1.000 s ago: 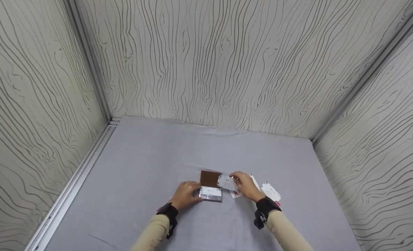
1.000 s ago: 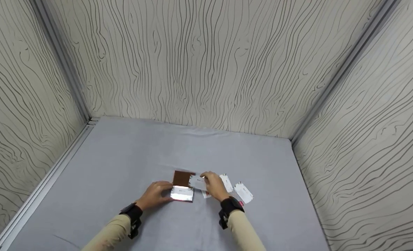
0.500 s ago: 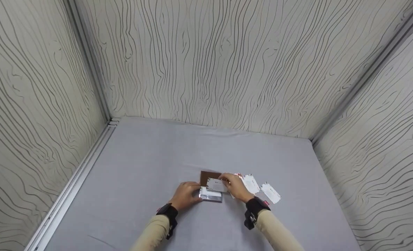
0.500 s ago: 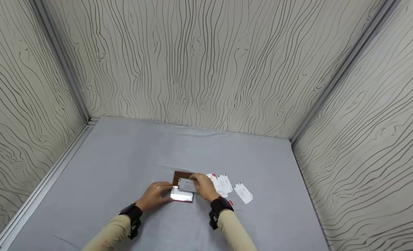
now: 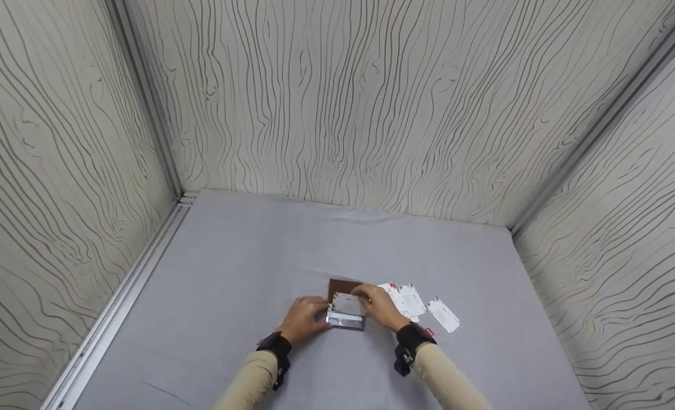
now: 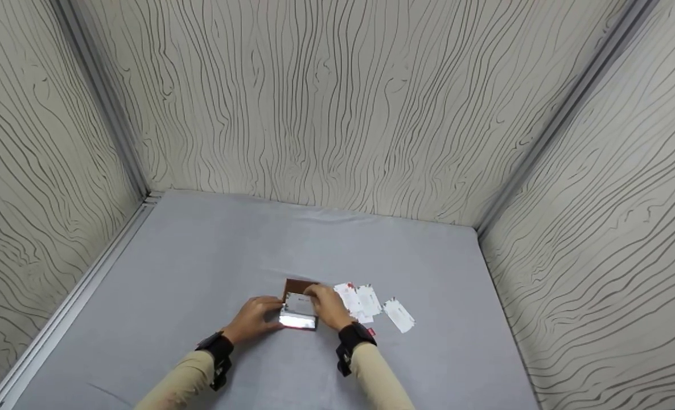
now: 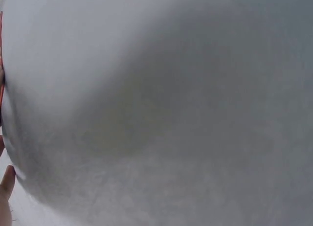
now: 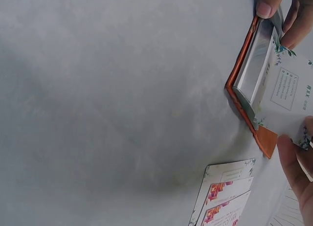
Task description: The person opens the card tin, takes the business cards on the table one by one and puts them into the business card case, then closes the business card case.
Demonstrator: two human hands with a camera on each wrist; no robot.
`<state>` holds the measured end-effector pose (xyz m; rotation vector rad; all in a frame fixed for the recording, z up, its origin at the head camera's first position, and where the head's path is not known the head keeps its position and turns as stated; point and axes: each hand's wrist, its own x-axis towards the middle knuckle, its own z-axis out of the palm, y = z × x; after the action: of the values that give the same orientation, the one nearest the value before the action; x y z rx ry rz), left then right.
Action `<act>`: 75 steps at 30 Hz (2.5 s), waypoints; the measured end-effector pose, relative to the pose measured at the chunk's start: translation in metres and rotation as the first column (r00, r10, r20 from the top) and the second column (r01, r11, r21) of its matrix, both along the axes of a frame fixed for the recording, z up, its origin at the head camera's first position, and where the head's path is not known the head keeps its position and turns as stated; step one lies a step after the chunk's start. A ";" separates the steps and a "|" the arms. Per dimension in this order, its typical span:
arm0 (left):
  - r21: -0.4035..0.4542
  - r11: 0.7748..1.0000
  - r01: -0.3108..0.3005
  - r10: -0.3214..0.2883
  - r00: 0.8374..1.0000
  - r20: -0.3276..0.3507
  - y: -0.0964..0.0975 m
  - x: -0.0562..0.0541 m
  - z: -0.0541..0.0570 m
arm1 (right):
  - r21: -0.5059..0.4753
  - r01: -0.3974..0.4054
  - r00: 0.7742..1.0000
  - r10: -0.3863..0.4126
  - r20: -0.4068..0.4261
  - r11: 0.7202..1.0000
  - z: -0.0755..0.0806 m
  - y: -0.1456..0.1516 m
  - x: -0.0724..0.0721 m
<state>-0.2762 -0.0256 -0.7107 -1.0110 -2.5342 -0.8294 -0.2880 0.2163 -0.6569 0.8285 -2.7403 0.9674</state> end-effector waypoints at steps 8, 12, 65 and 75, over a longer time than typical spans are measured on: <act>-0.025 0.999 -0.022 0.022 1.000 0.006 0.000 0.001 -0.001 | -0.004 -0.012 1.000 0.012 0.019 1.000 0.002 -0.004 0.003; -0.037 0.999 -0.031 0.031 0.999 -0.006 0.000 0.000 -0.003 | 0.008 -0.030 1.000 0.030 -0.005 1.000 -0.001 -0.007 0.003; -0.044 0.998 -0.036 0.036 0.999 0.011 0.000 0.002 -0.002 | 0.236 0.010 0.995 0.015 -0.103 0.972 -0.027 -0.010 0.016; -0.033 0.999 -0.026 0.027 1.000 0.009 0.000 0.001 -0.002 | 0.127 0.067 0.994 -0.055 -0.094 0.990 -0.028 0.001 0.014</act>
<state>-0.2751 -0.0253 -0.7130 -0.9833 -2.5711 -0.7900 -0.2739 0.2169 -0.6847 0.7816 -2.7566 0.7282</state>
